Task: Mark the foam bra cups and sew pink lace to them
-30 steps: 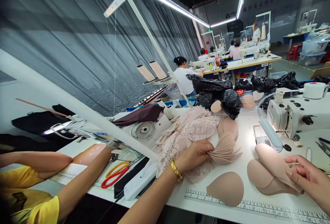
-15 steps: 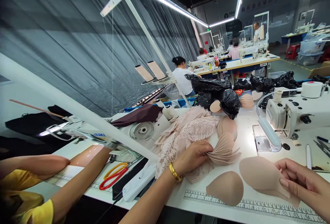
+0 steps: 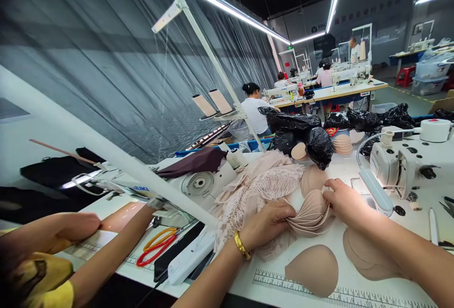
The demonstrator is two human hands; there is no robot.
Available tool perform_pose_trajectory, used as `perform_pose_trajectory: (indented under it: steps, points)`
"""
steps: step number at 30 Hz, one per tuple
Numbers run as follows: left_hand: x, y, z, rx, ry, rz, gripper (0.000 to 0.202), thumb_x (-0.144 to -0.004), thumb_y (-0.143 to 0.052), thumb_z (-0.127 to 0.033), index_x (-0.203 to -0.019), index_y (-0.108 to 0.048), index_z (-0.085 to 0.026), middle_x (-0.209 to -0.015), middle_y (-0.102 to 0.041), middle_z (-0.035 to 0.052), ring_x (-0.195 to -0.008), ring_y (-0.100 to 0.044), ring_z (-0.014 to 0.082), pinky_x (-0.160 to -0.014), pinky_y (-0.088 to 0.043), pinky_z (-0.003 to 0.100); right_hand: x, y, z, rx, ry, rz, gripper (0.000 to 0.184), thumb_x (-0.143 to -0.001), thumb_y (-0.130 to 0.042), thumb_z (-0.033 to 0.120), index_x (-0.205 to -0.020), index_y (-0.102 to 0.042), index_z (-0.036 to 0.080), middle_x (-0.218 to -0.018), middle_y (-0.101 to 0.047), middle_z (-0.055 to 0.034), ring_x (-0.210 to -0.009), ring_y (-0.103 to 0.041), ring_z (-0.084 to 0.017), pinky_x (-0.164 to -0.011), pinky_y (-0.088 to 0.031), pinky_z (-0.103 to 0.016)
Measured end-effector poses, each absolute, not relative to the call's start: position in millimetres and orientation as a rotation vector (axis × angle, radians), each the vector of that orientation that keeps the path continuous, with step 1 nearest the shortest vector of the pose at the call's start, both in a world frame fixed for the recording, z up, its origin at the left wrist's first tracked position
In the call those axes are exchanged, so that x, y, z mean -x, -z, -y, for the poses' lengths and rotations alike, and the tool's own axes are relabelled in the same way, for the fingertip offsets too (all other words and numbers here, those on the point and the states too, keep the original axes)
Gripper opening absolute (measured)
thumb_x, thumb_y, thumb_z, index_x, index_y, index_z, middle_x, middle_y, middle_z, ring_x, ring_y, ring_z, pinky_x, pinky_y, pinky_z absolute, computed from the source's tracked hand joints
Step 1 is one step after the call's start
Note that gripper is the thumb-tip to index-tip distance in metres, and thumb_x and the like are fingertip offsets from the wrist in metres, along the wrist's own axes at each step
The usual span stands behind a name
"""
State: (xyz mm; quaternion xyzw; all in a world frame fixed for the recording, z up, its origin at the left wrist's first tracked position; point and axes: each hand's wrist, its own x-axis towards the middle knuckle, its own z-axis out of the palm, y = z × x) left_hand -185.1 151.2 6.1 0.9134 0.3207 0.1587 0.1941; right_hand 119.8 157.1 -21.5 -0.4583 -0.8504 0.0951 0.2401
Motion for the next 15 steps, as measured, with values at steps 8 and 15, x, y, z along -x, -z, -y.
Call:
perform_pose_trajectory:
  steps: [8,15]
  points:
    - [188.7,-0.1,-154.9,-2.470,-0.514,-0.931,0.017,-0.091,-0.069,-0.009,-0.098,-0.075,-0.022,-0.094,-0.076,0.0018,-0.090,-0.069,0.0181,-0.086,-0.052,0.028,-144.4,4.6,-128.5,1.233,-0.461,2.355,0.018,-0.110,-0.046,0.030,-0.103,-0.062,0.026,-0.087,-0.074,-0.0016,-0.075,-0.069,-0.021,-0.066,-0.057,-0.033]
    - [179.7,-1.3,-153.5,-2.444,-0.583,-0.923,0.007,-0.092,-0.075,-0.015,-0.091,-0.075,-0.021,-0.087,-0.073,0.0008,-0.086,-0.068,0.0177,-0.082,-0.051,0.027,-129.5,-3.0,-119.1,1.071,-0.372,2.470,0.018,-0.094,-0.059,0.012,-0.093,-0.071,0.025,-0.108,-0.073,-0.0063,-0.096,-0.071,-0.025,-0.081,-0.059,-0.035]
